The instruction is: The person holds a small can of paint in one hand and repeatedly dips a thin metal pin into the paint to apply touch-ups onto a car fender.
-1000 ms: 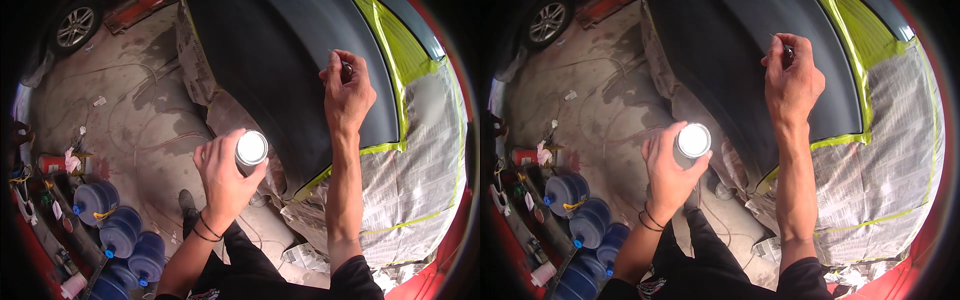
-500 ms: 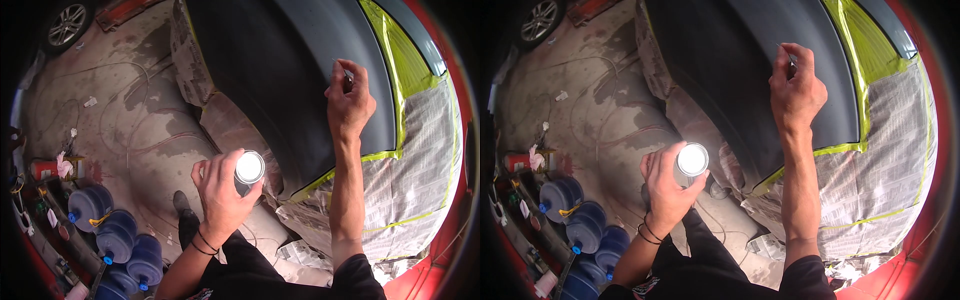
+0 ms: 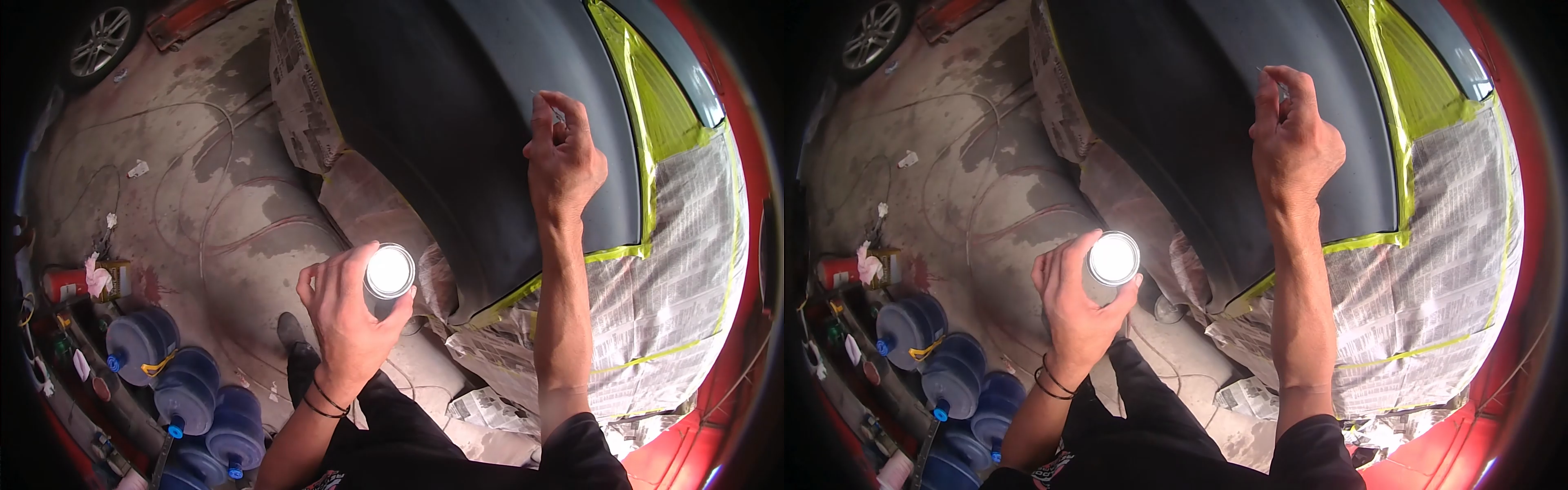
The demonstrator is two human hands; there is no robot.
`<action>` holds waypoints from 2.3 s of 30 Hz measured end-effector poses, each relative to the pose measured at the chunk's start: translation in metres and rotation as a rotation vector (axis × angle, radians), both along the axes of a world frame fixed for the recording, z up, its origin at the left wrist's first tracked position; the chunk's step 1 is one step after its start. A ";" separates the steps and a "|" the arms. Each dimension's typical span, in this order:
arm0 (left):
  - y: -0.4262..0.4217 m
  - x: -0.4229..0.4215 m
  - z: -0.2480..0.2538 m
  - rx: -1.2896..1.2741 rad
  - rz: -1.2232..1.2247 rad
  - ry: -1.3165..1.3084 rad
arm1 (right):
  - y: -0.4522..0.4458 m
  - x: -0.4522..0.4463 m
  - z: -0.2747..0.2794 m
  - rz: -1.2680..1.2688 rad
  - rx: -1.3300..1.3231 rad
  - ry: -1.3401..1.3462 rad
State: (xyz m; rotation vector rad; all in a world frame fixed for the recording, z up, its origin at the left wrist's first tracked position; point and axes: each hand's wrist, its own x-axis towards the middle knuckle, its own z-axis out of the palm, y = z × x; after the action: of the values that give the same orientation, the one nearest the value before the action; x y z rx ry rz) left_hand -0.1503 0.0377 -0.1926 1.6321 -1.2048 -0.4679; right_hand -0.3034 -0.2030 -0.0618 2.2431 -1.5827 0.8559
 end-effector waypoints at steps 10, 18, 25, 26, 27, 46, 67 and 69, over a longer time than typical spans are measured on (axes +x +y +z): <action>-0.005 0.009 0.001 -0.010 0.017 -0.008 | -0.002 -0.002 -0.001 -0.034 0.035 0.012; -0.009 0.007 0.003 -0.010 0.014 -0.008 | -0.001 -0.001 -0.001 -0.020 0.030 0.006; -0.009 0.008 0.004 -0.012 0.009 -0.008 | -0.001 -0.002 -0.002 -0.005 -0.004 0.059; -0.008 0.008 0.004 -0.011 0.008 -0.007 | -0.001 -0.002 -0.002 -0.001 -0.005 0.055; -0.008 0.008 0.004 -0.010 0.007 -0.006 | -0.002 -0.002 -0.002 0.003 -0.007 0.051; -0.005 0.011 0.005 -0.014 0.026 -0.015 | -0.004 -0.004 -0.005 0.012 -0.024 0.061; -0.006 0.014 0.013 -0.041 0.034 -0.021 | -0.002 0.005 0.005 -0.010 0.054 -0.062; -0.006 0.013 0.013 -0.037 0.029 -0.015 | -0.004 0.008 0.007 0.005 0.042 -0.059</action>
State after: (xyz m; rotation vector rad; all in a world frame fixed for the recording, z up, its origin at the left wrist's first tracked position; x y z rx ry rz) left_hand -0.1368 0.0314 -0.1798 1.6220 -1.1931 -0.4138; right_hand -0.2959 -0.2072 -0.0546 2.2713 -1.6358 0.9059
